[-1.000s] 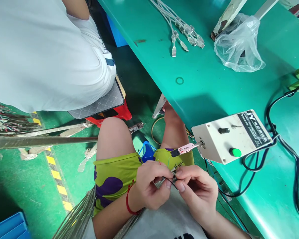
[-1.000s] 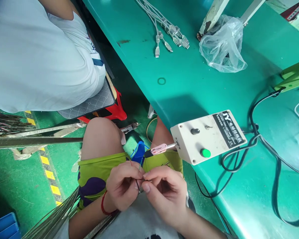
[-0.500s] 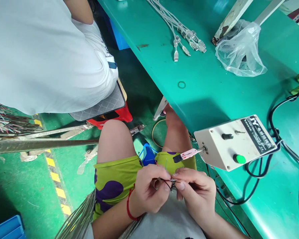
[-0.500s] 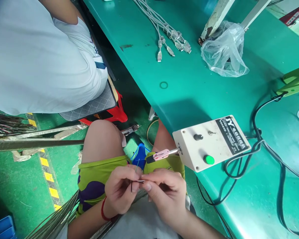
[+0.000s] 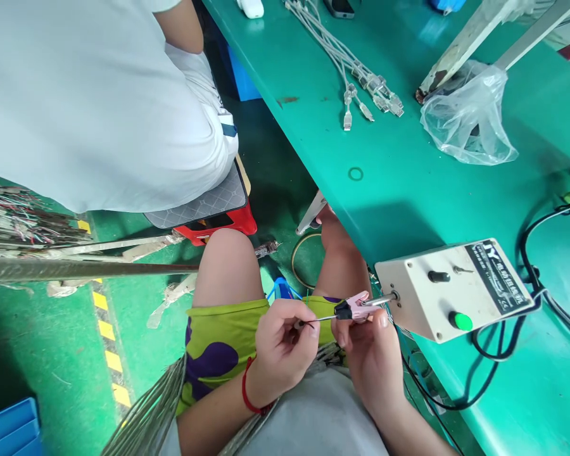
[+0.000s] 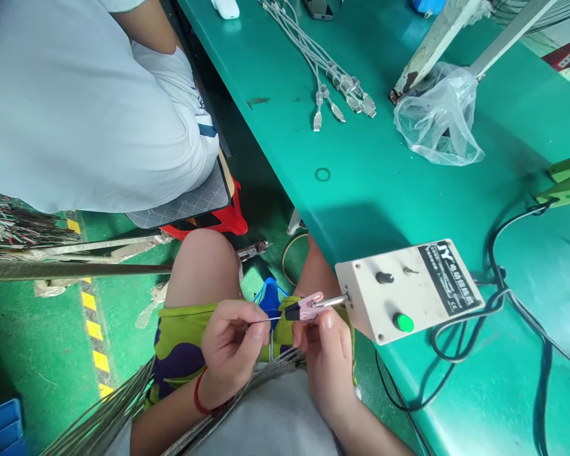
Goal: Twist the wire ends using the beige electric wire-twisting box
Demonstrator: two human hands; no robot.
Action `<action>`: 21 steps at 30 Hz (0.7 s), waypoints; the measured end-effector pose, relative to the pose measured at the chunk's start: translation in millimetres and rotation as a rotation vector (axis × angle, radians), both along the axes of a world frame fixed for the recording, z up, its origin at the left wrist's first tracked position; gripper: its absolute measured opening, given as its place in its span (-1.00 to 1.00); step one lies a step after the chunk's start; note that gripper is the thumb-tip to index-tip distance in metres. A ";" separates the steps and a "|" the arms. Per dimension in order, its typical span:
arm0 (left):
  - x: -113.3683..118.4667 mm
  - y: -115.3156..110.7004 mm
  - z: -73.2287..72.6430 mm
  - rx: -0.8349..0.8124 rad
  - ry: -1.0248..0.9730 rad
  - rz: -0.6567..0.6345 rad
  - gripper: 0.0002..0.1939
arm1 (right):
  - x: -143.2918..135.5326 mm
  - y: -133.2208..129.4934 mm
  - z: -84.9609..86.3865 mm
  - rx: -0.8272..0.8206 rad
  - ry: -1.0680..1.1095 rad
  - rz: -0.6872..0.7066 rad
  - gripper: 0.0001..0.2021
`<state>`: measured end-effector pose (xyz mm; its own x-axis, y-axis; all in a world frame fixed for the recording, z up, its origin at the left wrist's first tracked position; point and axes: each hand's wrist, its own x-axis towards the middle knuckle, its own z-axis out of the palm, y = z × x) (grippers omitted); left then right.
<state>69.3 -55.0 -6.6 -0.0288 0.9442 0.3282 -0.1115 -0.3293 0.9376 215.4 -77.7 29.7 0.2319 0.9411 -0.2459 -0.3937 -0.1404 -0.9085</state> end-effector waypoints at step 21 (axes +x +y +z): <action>10.9 3.5 -1.1 -0.055 0.028 -0.033 -0.93 | 4.8 9.9 -12.4 0.016 0.131 -0.023 -0.57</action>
<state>80.2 -51.5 -7.7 0.0106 0.9612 0.2757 -0.0949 -0.2735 0.9572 220.2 -67.9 17.4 0.2202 0.9400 -0.2605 -0.5123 -0.1158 -0.8510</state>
